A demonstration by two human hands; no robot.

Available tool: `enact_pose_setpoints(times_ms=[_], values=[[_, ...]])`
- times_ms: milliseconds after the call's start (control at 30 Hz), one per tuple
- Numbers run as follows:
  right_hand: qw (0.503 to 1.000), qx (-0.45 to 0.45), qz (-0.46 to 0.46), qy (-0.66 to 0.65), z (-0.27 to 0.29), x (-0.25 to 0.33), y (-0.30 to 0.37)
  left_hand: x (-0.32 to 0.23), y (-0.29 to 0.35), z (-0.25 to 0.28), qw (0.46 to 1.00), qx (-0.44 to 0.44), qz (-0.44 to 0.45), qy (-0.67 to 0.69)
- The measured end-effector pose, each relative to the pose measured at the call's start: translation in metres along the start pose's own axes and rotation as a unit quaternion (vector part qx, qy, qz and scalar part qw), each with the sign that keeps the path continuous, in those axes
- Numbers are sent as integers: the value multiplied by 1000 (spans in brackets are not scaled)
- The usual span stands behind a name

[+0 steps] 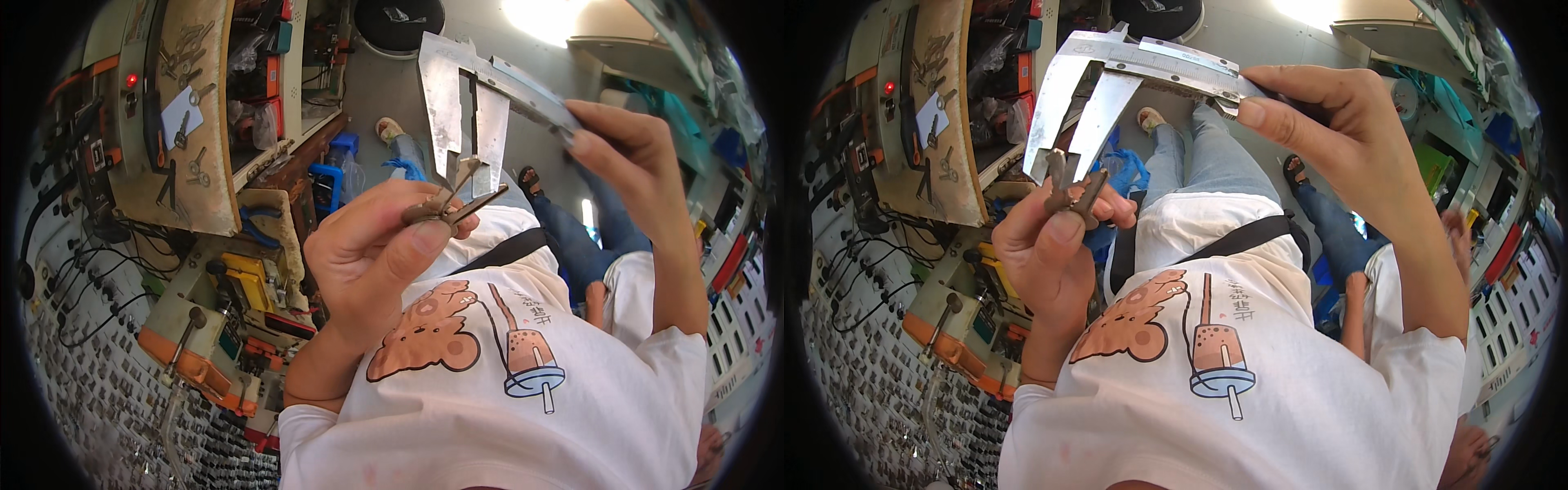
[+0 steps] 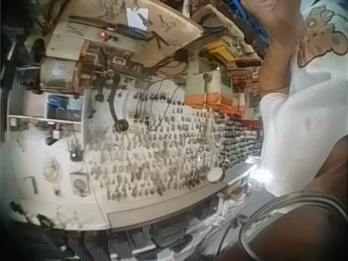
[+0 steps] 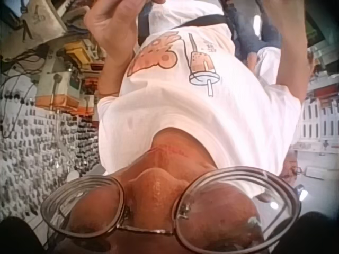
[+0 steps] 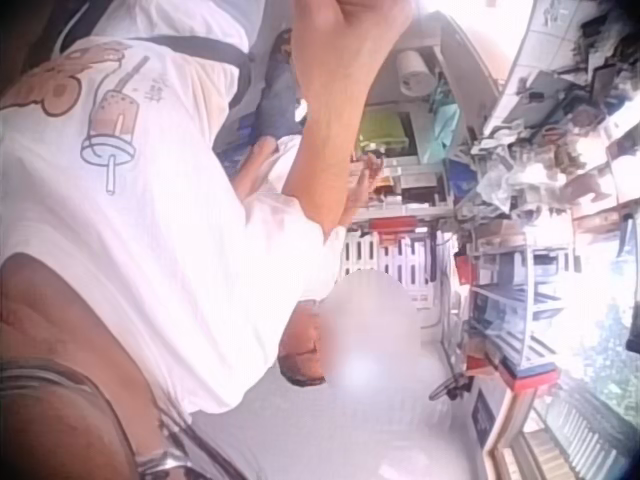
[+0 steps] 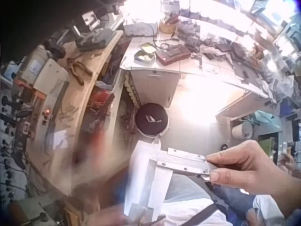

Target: The person files a metal key using a metal file, repeatedly checking its profile against a reference key and measuring it with a caliper. The person alternates between filing and inspection, handling both the key and the caliper.

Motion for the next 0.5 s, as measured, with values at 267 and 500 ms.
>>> enact_pose_setpoints(times_ms=[267,500], values=[[999,-20,-11,22,-1,4,3,6,1,4,999,24,-29,28],[983,-19,95,156,5,25,6,12,8,12,996,48,-43,-67]])
Point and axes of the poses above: each hand's wrist, its own y-axis away from the middle knuckle, its own z-axis out of the back of the hand, x = y × z, the point moved 4 cm from there along -y, towards the middle knuckle, and after that the axes turned 9 degrees about x, right-handed, at the moved point
